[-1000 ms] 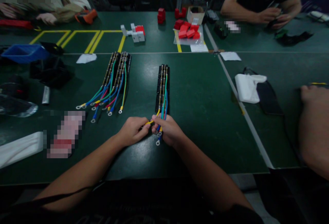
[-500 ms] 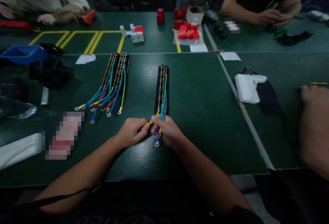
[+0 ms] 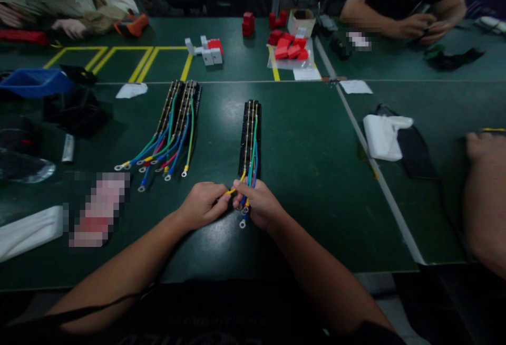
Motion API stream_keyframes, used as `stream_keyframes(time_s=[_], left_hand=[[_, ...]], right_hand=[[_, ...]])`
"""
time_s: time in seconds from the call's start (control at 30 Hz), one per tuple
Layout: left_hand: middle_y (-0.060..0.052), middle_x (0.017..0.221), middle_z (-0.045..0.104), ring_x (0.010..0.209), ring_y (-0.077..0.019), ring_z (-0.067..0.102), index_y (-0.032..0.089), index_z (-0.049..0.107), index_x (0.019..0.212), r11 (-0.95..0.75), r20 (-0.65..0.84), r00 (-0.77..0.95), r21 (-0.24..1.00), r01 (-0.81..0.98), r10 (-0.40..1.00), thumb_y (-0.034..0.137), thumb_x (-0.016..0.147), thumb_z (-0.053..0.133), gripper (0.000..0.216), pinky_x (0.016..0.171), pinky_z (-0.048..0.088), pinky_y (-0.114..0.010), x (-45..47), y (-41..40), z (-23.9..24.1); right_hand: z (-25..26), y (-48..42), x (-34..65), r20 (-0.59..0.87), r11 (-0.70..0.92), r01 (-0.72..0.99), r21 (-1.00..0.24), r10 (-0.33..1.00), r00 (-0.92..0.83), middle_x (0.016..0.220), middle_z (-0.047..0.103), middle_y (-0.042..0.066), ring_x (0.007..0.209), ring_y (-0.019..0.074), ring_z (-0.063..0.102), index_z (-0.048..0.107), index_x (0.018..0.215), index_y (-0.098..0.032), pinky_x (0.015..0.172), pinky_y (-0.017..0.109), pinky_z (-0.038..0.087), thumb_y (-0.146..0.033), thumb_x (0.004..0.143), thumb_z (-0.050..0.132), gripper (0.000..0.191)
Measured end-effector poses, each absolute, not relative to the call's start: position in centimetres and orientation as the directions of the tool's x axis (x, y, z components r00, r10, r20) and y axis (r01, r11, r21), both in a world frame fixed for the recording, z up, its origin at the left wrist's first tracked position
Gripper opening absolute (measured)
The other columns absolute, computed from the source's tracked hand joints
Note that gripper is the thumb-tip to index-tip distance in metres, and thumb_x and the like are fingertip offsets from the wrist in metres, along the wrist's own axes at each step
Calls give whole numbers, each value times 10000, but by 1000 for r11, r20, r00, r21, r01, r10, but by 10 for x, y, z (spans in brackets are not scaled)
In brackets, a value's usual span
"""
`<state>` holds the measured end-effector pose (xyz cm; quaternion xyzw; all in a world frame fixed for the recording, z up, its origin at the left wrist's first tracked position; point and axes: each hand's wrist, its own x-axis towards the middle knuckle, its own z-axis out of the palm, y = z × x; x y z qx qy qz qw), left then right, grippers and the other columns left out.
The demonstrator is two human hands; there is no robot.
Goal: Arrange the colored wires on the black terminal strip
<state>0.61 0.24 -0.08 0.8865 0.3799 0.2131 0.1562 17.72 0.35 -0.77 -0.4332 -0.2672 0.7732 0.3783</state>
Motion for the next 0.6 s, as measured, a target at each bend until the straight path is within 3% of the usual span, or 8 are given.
stream_keyframes(time_s=[0.6], left_hand=[[9, 583, 520, 523, -111, 455, 161, 537, 705, -662, 251, 623, 432, 613, 741, 275, 934, 367, 308, 546, 328, -254, 7, 3, 0]], right_hand=[[-4, 3, 178, -468, -575, -354, -737, 813, -347, 469, 512, -37, 442, 88, 482, 523, 627, -173, 465, 223, 358, -380, 730, 718, 302]])
